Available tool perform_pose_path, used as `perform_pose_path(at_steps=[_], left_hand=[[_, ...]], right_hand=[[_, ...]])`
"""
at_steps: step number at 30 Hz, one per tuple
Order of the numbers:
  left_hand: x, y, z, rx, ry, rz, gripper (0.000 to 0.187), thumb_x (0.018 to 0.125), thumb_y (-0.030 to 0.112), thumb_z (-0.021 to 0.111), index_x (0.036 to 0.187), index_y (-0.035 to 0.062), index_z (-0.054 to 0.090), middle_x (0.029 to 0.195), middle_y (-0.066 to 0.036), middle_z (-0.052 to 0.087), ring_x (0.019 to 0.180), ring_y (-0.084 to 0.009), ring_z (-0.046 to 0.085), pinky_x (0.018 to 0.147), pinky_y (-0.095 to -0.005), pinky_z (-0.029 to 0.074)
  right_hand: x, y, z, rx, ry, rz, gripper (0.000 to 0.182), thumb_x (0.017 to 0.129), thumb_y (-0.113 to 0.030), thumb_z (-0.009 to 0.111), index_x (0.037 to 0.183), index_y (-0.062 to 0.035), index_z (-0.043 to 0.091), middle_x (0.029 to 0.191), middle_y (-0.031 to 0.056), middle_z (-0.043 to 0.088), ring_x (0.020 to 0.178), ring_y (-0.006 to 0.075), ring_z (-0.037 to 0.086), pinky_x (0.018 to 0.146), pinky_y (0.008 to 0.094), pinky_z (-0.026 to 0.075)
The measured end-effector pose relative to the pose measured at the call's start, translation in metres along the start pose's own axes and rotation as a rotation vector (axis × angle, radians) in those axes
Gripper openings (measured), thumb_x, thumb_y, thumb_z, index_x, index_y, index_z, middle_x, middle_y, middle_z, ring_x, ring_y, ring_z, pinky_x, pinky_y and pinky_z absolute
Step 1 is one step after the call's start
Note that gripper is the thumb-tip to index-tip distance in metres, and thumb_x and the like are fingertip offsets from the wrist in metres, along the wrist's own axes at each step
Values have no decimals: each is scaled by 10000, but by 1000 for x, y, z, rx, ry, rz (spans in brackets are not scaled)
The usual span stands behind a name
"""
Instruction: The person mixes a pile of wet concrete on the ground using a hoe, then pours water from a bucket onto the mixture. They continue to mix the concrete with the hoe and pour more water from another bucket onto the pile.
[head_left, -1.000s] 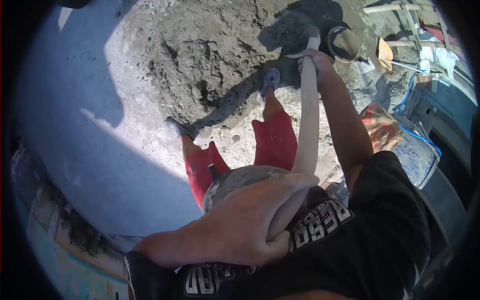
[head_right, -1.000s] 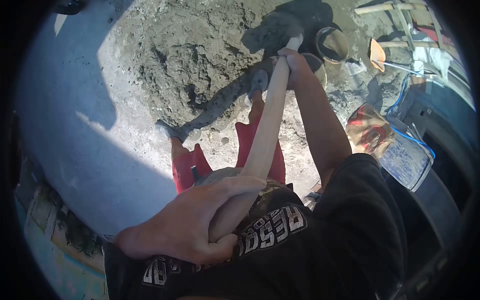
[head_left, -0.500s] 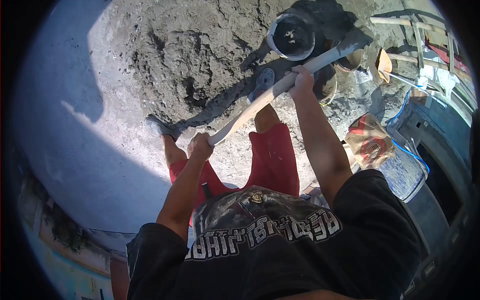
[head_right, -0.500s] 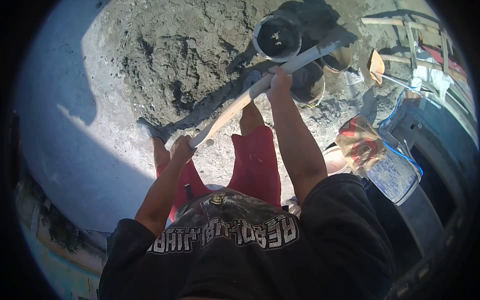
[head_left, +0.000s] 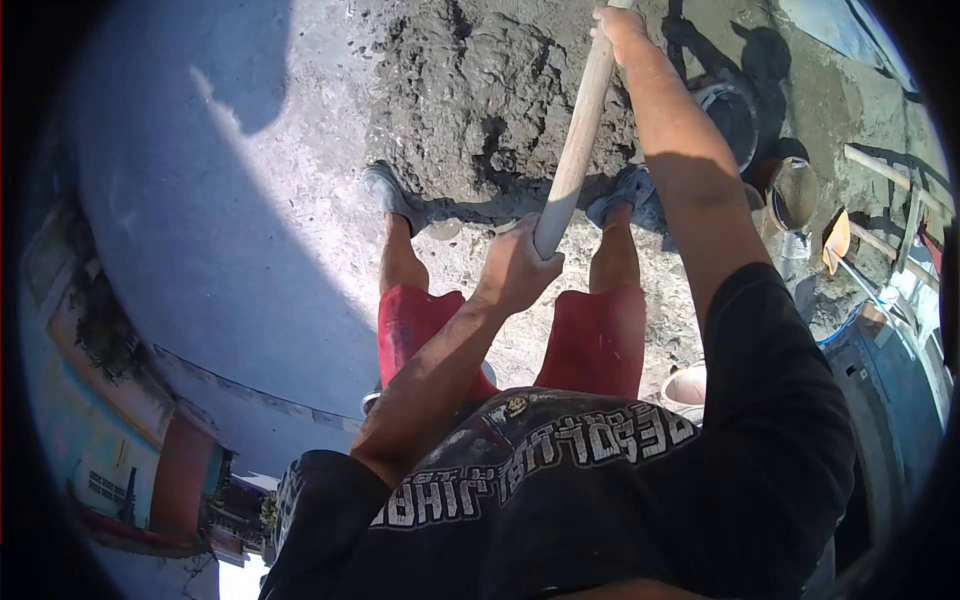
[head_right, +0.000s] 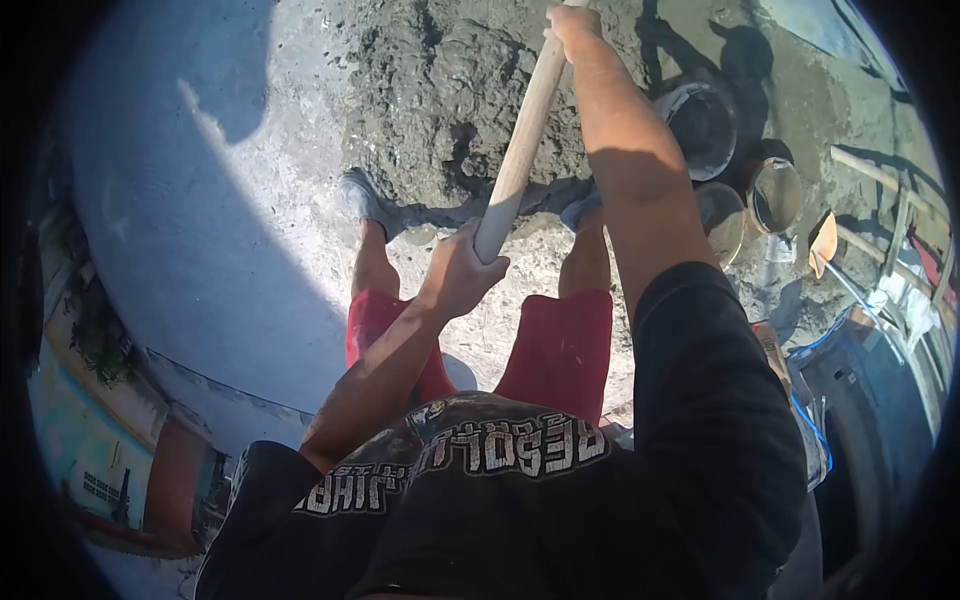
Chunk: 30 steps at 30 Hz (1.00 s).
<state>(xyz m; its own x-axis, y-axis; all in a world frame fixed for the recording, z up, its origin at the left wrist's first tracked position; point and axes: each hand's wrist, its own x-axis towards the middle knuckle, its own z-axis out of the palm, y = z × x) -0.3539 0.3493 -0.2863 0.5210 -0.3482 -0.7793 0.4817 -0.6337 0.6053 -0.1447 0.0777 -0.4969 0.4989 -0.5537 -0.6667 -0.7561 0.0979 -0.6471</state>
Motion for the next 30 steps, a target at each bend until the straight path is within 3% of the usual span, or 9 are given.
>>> perform_pose_path(at_steps=[2,3,4,11,14,17,21,24,30], left_hand=[[-39,-21,-5,-33,7,-179,497,733,253,702,1100,-43,541,810,-200,630,707,-281,639,658,-386,501],[-73,-20,-11,-128,42,-279,459,744,261,674,1079,-27,551,855,-230,645,838,-369,654,749,-422,510],[-100,-41,-11,-192,51,-372,463,737,267,680,1069,-29,550,831,-201,644,812,-327,662,740,-416,512],[-176,-27,-47,31,-42,-364,602,750,387,681,1141,-36,506,950,-251,649,896,-354,669,785,-433,513],[-167,20,-55,-23,-185,-307,713,739,437,691,1228,-38,481,986,-191,639,930,-291,655,809,-405,496],[-173,100,-42,-210,-145,-84,761,801,455,661,1339,-11,391,1068,-283,620,1006,-402,632,871,-447,478],[-166,186,-22,-213,-316,390,645,796,416,700,1256,21,479,976,-187,620,888,-321,637,792,-406,493],[-187,244,-17,-204,-514,507,581,822,366,699,1248,32,486,934,-170,605,836,-317,626,755,-403,493],[-231,289,-34,-245,-791,607,615,795,335,701,1249,16,437,880,-221,582,817,-391,614,760,-459,494]], right_hand=[[-48,37,65,-199,-123,111,430,789,-169,687,1103,98,566,995,211,679,828,281,707,745,398,567],[-62,71,97,-363,-154,145,611,789,-195,673,1273,94,436,1138,242,636,982,319,674,864,398,538],[-113,68,121,-581,-136,180,739,788,-216,665,1362,77,303,1234,258,583,1108,338,618,941,385,500],[-171,145,132,-369,-350,416,535,801,-182,656,1242,32,442,1057,192,646,917,310,671,786,408,541],[-189,121,74,-206,-487,520,388,803,-156,624,1149,-17,517,835,114,624,699,224,656,615,403,539],[-180,113,8,25,-540,530,349,823,-167,607,1136,-42,515,892,123,622,701,220,642,595,398,509],[-176,88,-80,305,-549,662,208,845,-161,584,988,-39,494,756,113,594,596,215,576,522,373,480],[-193,57,-169,554,-623,716,142,871,-128,537,923,-5,487,709,109,567,572,218,575,515,348,500],[-250,-17,-310,631,-262,504,115,877,-116,526,902,-12,484,709,122,573,543,208,569,502,344,512]])
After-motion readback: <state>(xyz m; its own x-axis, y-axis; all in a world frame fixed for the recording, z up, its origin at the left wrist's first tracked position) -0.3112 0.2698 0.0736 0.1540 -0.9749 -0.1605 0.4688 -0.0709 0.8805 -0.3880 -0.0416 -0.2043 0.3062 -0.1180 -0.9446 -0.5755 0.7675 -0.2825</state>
